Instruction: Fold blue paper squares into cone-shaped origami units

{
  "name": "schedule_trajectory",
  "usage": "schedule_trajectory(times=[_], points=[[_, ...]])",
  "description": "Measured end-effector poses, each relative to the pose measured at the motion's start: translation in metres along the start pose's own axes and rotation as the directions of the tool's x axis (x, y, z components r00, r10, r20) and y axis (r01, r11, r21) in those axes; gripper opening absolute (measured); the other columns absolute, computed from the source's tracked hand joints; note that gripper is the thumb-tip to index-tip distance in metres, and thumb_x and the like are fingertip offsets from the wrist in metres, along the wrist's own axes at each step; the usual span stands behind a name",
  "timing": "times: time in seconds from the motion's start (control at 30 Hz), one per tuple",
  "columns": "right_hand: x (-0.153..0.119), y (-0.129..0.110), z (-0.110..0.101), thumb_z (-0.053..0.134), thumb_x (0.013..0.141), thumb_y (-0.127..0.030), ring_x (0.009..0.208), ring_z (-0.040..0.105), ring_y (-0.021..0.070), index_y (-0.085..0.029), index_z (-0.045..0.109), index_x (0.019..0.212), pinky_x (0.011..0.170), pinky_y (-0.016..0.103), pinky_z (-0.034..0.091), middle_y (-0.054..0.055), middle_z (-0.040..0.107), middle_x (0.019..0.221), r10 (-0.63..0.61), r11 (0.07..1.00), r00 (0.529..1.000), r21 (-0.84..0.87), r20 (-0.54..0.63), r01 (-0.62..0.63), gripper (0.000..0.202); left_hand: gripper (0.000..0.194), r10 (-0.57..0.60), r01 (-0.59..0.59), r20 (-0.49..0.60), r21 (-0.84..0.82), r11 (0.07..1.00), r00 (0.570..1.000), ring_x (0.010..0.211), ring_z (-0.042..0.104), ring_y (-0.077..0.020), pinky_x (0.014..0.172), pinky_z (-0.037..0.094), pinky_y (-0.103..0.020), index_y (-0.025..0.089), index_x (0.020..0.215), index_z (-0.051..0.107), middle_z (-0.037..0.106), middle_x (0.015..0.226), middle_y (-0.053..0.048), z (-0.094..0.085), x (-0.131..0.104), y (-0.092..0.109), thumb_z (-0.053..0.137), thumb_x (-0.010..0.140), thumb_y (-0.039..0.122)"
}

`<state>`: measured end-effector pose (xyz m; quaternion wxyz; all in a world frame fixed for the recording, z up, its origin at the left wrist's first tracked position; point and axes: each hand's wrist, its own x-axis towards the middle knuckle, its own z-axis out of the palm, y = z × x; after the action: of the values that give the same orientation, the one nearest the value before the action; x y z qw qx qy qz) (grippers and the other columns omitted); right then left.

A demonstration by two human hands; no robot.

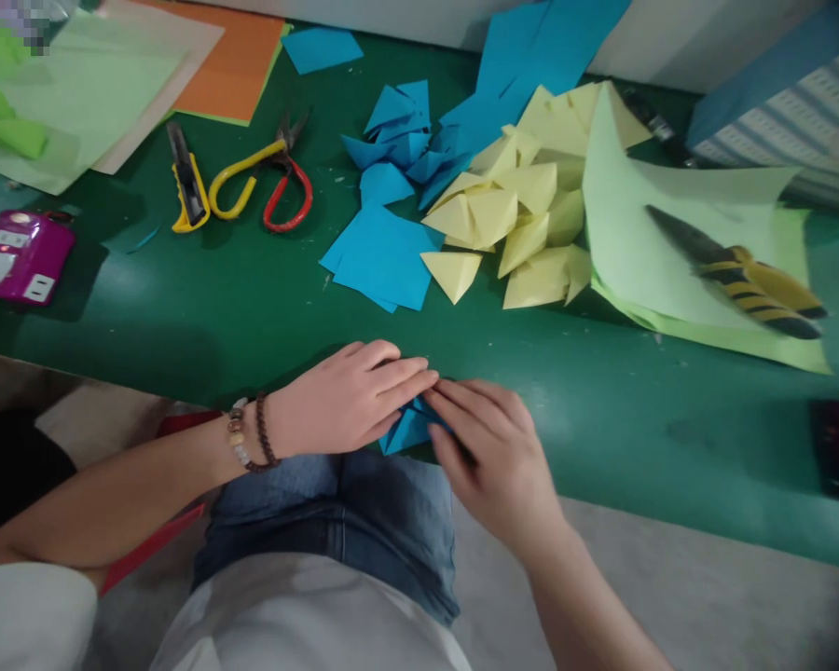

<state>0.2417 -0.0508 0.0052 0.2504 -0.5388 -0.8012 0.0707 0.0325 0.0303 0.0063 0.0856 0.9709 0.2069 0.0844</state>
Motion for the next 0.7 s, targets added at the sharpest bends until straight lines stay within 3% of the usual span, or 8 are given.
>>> schedule_trajectory(times=[0.07, 0.13, 0.3, 0.47, 0.7], points=[[0.006, 0.01, -0.012, 0.053, 0.091, -0.016, 0.103, 0.062, 0.023, -0.025, 0.069, 0.111, 0.089, 0.041, 0.051, 0.006, 0.072, 0.109, 0.111, 0.987, 0.993, 0.116, -0.031, -0.107, 0.027, 0.045, 0.002, -0.002, -0.002, 0.013, 1.0, 1.0, 0.115, 0.05, -0.0234, 0.09, 0.047, -0.037, 0.012, 0.141, 0.046, 0.054, 0.141, -0.013, 0.0, 0.0, 0.0, 0.043, 0.098, 0.026], [0.016, 0.019, -0.02, 0.055, 0.091, -0.019, 0.096, 0.063, 0.0226, -0.025, 0.071, 0.1, 0.082, 0.039, 0.052, 0.006, 0.07, 0.1, 0.173, 0.981, 0.985, 0.097, -0.024, -0.17, 0.02, 0.043, 0.012, -0.012, 0.005, 0.022, 1.0, 1.0, 0.115, 0.05, -0.0233, 0.09, 0.047, -0.037, 0.013, 0.139, 0.049, 0.054, 0.142, -0.011, 0.0, 0.0, 0.0, 0.043, 0.099, 0.026], [0.041, 0.025, -0.01, 0.055, 0.088, -0.019, 0.08, 0.061, 0.0196, -0.022, 0.071, 0.084, 0.071, 0.035, 0.051, 0.006, 0.066, 0.082, 0.077, 0.989, 0.983, 0.11, 0.164, -0.096, 0.017, 0.039, 0.006, -0.005, -0.02, 0.035, 0.999, 1.0, 0.112, 0.051, -0.0234, 0.087, 0.047, -0.037, 0.012, 0.133, 0.055, 0.057, 0.139, -0.01, 0.001, -0.001, 0.001, 0.041, 0.1, 0.028], [0.047, 0.025, 0.002, 0.054, 0.087, -0.016, 0.077, 0.058, 0.0195, -0.019, 0.069, 0.08, 0.073, 0.036, 0.049, 0.006, 0.067, 0.08, 0.077, 0.993, 0.978, 0.07, 0.194, -0.092, 0.016, 0.039, 0.008, -0.005, -0.041, 0.072, 0.997, 0.999, 0.111, 0.052, -0.0227, 0.084, 0.047, -0.037, 0.012, 0.133, 0.055, 0.058, 0.137, -0.011, 0.001, -0.001, 0.003, 0.042, 0.1, 0.028], [0.048, 0.021, -0.002, 0.052, 0.088, -0.017, 0.076, 0.055, 0.0199, -0.018, 0.069, 0.081, 0.072, 0.036, 0.046, 0.006, 0.065, 0.08, 0.058, 0.998, 0.967, -0.025, 0.247, -0.054, 0.018, 0.035, 0.001, 0.005, -0.068, 0.087, 0.996, 0.998, 0.11, 0.053, -0.0222, 0.082, 0.046, -0.036, 0.012, 0.126, 0.059, 0.061, 0.135, -0.008, 0.001, 0.0, 0.004, 0.041, 0.1, 0.026]])
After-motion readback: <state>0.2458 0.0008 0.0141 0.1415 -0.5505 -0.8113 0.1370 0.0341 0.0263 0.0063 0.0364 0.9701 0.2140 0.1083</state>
